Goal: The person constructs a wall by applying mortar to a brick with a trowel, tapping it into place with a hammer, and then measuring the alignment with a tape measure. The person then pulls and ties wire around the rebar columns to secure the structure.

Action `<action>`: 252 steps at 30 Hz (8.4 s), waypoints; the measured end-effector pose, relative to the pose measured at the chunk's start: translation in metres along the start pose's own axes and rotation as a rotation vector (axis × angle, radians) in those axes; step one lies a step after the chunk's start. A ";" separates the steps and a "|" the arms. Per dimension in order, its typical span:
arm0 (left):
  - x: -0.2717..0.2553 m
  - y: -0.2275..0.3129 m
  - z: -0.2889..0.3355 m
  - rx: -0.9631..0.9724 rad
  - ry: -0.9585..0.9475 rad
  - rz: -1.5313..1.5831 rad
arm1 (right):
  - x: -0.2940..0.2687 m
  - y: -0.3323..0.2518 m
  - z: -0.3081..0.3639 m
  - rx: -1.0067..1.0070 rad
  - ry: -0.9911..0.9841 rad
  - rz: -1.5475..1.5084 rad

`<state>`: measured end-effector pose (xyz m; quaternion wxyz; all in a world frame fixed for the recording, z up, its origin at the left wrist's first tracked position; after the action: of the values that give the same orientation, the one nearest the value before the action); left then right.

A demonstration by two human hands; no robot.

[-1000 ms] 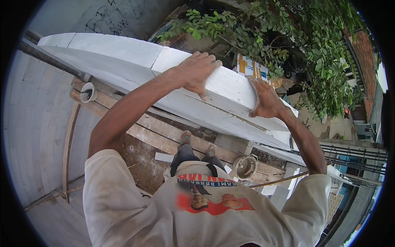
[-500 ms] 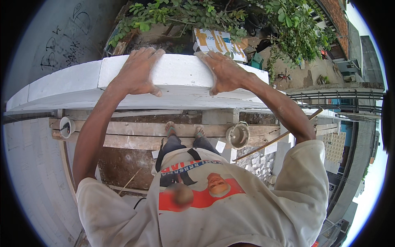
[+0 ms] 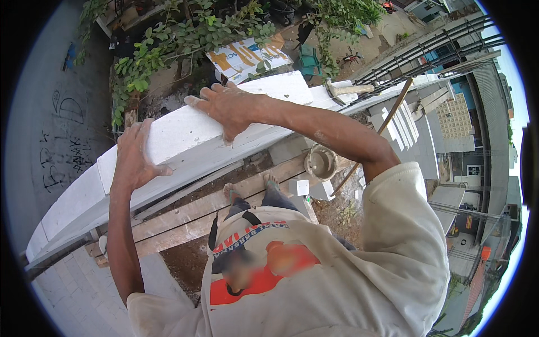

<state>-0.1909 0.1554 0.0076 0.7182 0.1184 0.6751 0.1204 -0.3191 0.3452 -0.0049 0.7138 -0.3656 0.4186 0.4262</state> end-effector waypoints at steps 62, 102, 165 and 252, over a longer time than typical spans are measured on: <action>-0.026 -0.178 0.086 -0.237 0.295 0.159 | 0.050 -0.040 0.173 0.053 0.573 -0.741; -0.028 -0.171 0.085 -0.127 0.298 0.132 | -0.017 -0.151 0.003 -0.139 0.694 -0.250; 0.058 0.133 -0.088 -0.092 0.145 0.072 | 0.216 0.154 0.255 0.706 0.930 -1.681; 0.015 -0.056 0.104 -0.858 0.507 -0.182 | -0.039 -0.053 0.077 -0.210 0.446 0.044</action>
<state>-0.0853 0.1066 -0.0191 0.5233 -0.2794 0.7256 0.3487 -0.2593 0.3818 0.0687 0.5524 -0.5136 0.5270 0.3916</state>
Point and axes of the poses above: each hand's wrist, its own z-axis away from the middle knuckle, its own x-axis out of the palm, y = z × x, the point moved 6 cm from there along -z, towards the middle knuckle, and after that the axes turned 4 degrees about z, right-handed, at the moved point
